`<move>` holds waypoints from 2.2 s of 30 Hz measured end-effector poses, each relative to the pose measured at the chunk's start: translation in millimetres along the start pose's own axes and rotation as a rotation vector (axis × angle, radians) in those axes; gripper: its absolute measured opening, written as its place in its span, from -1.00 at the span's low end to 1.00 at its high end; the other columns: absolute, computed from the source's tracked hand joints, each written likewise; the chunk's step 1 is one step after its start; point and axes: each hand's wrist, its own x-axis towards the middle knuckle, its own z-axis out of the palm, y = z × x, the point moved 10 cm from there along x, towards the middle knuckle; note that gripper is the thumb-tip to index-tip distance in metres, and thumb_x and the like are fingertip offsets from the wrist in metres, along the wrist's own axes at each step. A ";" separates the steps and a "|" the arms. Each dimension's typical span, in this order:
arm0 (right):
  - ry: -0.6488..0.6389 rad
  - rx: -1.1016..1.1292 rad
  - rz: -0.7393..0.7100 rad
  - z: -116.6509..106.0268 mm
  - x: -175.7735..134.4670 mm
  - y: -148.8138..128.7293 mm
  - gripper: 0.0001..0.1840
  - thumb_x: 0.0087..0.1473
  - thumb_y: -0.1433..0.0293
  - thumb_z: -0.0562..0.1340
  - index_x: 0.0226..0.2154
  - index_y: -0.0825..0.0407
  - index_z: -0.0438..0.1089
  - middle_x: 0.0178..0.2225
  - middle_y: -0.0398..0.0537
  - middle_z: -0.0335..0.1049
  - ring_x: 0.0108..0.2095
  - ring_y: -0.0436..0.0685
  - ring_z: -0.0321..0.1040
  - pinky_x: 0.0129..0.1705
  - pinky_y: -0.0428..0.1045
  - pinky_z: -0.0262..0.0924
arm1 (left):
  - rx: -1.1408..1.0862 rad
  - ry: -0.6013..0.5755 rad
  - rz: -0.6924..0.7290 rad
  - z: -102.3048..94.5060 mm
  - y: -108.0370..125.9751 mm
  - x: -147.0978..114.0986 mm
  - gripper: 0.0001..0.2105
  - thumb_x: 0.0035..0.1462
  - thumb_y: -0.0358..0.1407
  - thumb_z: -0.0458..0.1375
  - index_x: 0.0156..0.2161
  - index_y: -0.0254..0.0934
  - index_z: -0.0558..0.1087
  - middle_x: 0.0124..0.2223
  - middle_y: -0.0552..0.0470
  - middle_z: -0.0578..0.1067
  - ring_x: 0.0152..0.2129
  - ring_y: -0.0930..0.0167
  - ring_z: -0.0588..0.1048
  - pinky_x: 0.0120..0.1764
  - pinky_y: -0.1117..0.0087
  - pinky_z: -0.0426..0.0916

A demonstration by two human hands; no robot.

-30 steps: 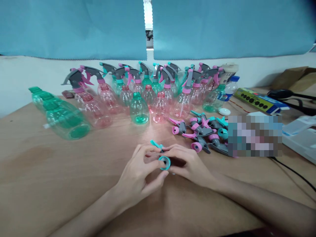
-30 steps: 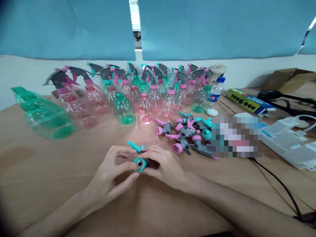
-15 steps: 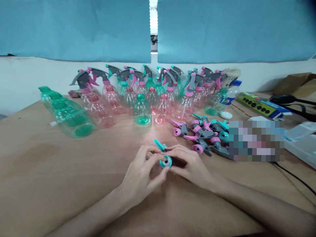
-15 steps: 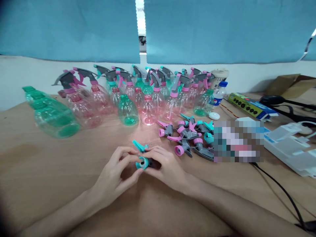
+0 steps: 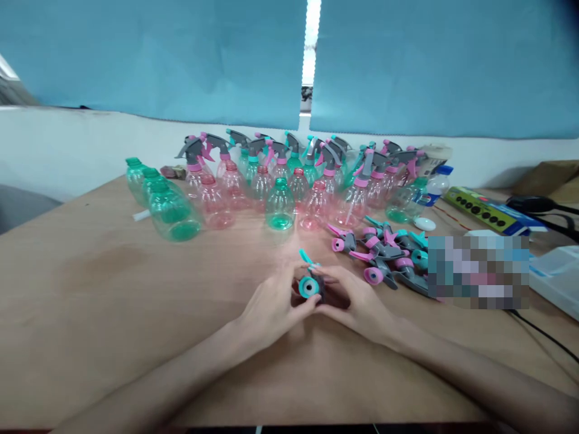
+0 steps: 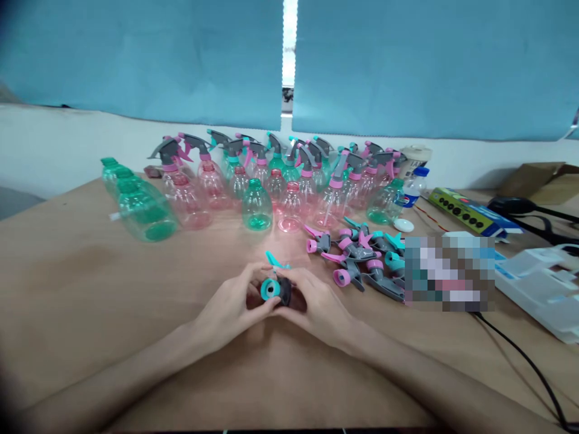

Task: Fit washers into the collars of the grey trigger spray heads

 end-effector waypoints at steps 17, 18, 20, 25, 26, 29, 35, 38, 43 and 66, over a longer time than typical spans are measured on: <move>-0.167 -0.198 -0.063 14.7 21.3 -22.9 -0.76 0.18 0.28 0.16 -0.11 -0.01 0.33 -0.05 0.00 0.41 -0.03 0.16 0.36 0.00 0.13 0.31 | 0.469 0.295 -0.055 -132.9 -108.8 -32.2 -0.67 0.14 -0.04 0.09 -0.10 -0.19 0.43 -0.07 -0.04 0.44 -0.14 0.23 0.44 -0.12 0.21 0.36; -0.159 -0.214 -0.067 13.2 24.3 -24.4 -0.76 0.17 0.28 0.17 -0.10 -0.01 0.34 -0.06 0.00 0.41 -0.03 0.17 0.36 0.00 0.13 0.31 | 0.472 0.292 -0.051 -134.0 -112.3 -33.2 -0.67 0.13 -0.03 0.10 -0.11 -0.20 0.43 -0.07 -0.03 0.44 -0.14 0.23 0.44 -0.11 0.21 0.36; -0.147 -0.252 -0.066 9.6 28.6 -25.1 -0.75 0.16 0.28 0.18 -0.11 -0.01 0.35 -0.08 -0.01 0.43 -0.05 0.17 0.37 -0.01 0.14 0.32 | 0.483 0.296 -0.035 -134.1 -110.3 -34.2 -0.68 0.14 -0.04 0.09 -0.11 -0.20 0.42 -0.09 -0.02 0.43 -0.12 0.24 0.42 -0.08 0.20 0.34; -0.154 -0.299 -0.066 -3.2 24.6 -19.4 -0.82 0.15 0.31 0.20 -0.18 -0.01 0.39 -0.10 0.00 0.43 -0.05 0.16 0.37 -0.01 0.11 0.31 | 0.529 0.318 0.046 -123.5 -62.0 -21.8 -0.77 0.20 -0.18 0.03 -0.11 -0.23 0.38 -0.10 -0.07 0.39 -0.11 0.22 0.38 -0.06 0.17 0.30; -0.155 -0.303 -0.059 -7.3 21.3 -17.2 -0.83 0.15 0.31 0.19 -0.20 -0.01 0.40 -0.10 0.00 0.43 -0.05 0.16 0.37 -0.01 0.11 0.31 | 0.524 0.281 0.073 -115.6 -49.4 -14.7 -0.79 0.21 -0.21 0.02 -0.12 -0.23 0.38 -0.10 -0.08 0.39 -0.13 0.23 0.39 -0.08 0.18 0.31; -0.143 -0.326 -0.018 -24.1 8.6 -9.1 -0.84 0.16 0.34 0.17 -0.20 -0.01 0.40 -0.09 0.01 0.42 -0.06 0.16 0.37 -0.01 0.13 0.31 | 0.494 0.155 0.195 -83.9 -9.7 10.5 -0.82 0.23 -0.27 -0.01 -0.12 -0.25 0.37 -0.13 -0.05 0.40 -0.14 0.26 0.40 -0.07 0.19 0.31; -0.075 -0.367 0.046 -68.1 -23.0 6.1 -0.85 0.18 0.36 0.14 -0.24 -0.02 0.42 -0.13 0.00 0.44 -0.11 0.14 0.39 -0.07 0.10 0.33 | 0.439 -0.013 0.375 -9.0 49.8 59.1 -0.86 0.23 -0.35 0.00 -0.23 -0.26 0.40 -0.16 -0.02 0.43 -0.18 0.31 0.41 -0.12 0.26 0.33; -0.058 -0.356 0.092 -88.5 -40.1 16.2 -0.83 0.20 0.37 0.12 -0.22 -0.02 0.41 -0.16 0.00 0.43 -0.13 0.13 0.39 -0.11 0.08 0.34 | 0.424 -0.061 0.430 23.6 70.4 78.4 -0.86 0.22 -0.39 -0.01 -0.19 -0.27 0.39 -0.15 -0.03 0.43 -0.18 0.33 0.41 -0.13 0.29 0.34; 0.043 -0.343 0.174 -120.7 -70.7 34.8 -0.84 0.18 0.35 0.14 -0.24 -0.05 0.42 -0.16 0.00 0.43 -0.15 0.15 0.42 -0.12 0.09 0.37 | 0.425 -0.110 0.459 62.0 88.4 113.3 -0.81 0.26 -0.37 -0.04 -0.08 -0.29 0.35 -0.08 -0.09 0.40 -0.12 0.29 0.39 -0.10 0.24 0.34; 0.134 -0.196 0.187 -115.2 -36.1 34.1 -0.86 0.18 0.37 0.14 -0.30 -0.01 0.42 -0.29 -0.06 0.47 -0.23 0.11 0.41 -0.16 0.02 0.30 | 0.266 0.060 0.443 8.1 80.5 80.6 -0.82 0.11 -0.26 0.17 -0.15 -0.19 0.42 -0.09 0.01 0.38 -0.14 0.32 0.42 -0.07 0.24 0.36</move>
